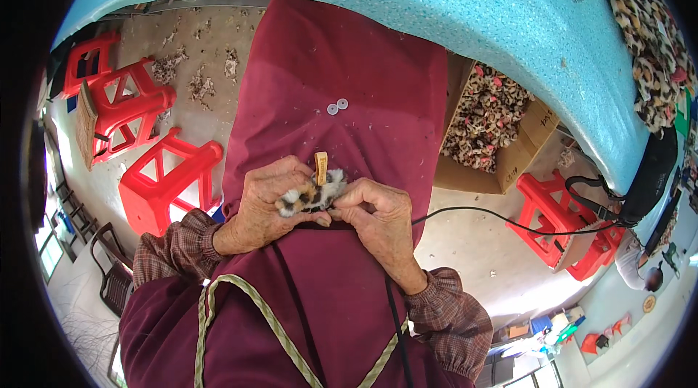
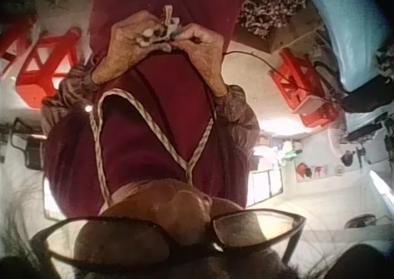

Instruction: The recorder is assembling components for leopard-print stuffed toys by attaching plastic eyes and other parts.

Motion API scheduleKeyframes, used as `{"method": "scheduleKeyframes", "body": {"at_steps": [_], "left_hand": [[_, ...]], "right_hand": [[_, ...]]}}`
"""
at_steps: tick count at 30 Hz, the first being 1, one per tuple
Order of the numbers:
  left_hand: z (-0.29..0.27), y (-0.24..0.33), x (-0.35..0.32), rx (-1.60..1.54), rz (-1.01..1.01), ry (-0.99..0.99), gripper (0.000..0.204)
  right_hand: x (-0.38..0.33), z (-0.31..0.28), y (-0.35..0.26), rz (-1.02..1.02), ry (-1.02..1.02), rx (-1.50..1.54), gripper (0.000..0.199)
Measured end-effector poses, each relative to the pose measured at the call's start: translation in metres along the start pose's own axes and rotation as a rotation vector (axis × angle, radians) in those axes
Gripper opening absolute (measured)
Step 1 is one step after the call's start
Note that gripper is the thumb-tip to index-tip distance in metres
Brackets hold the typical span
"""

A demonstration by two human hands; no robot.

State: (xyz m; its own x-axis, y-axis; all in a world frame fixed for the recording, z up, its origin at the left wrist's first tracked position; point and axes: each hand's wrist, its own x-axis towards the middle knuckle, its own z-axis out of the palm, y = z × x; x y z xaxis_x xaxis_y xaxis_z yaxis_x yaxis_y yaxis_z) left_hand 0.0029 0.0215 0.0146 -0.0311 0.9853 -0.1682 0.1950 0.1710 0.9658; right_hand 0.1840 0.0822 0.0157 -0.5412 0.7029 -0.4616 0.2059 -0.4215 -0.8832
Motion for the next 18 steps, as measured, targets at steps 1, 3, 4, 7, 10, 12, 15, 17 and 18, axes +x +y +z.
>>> {"method": "scheduleKeyframes", "body": {"at_steps": [1, 3, 4, 7, 10, 12, 15, 17, 18], "left_hand": [[0.000, -0.001, 0.000, 0.000, -0.001, -0.001, 0.038], [0.002, -0.005, -0.001, 0.010, 0.030, -0.013, 0.035], [0.002, -0.005, 0.000, 0.009, 0.030, -0.015, 0.035], [0.002, -0.006, 0.000, 0.040, 0.108, -0.031, 0.034], [-0.002, -0.004, -0.002, 0.057, 0.040, -0.115, 0.034], [-0.006, 0.000, -0.005, -0.049, -0.021, -0.247, 0.037], [0.000, -0.001, -0.001, -0.122, -0.061, -0.321, 0.039], [-0.002, -0.001, -0.002, -0.125, -0.082, -0.290, 0.039], [-0.002, -0.001, -0.003, -0.130, -0.102, -0.260, 0.038]], "right_hand": [[-0.001, 0.001, 0.002, 0.021, 0.010, 0.059, 0.008], [-0.005, 0.003, 0.006, 0.061, 0.027, 0.133, 0.007], [-0.005, 0.003, 0.007, 0.100, 0.045, 0.207, 0.006], [-0.005, 0.001, 0.002, 0.187, 0.011, 0.250, 0.006], [0.000, -0.025, -0.003, 0.148, -0.282, 0.119, 0.011], [0.008, -0.037, -0.011, 0.109, -0.196, 0.073, 0.014], [0.023, -0.029, -0.005, 0.025, -0.085, 0.138, 0.020], [0.022, -0.016, 0.000, 0.070, -0.240, 0.307, 0.022], [0.019, -0.016, 0.008, 0.103, -0.258, 0.317, 0.022]]}}
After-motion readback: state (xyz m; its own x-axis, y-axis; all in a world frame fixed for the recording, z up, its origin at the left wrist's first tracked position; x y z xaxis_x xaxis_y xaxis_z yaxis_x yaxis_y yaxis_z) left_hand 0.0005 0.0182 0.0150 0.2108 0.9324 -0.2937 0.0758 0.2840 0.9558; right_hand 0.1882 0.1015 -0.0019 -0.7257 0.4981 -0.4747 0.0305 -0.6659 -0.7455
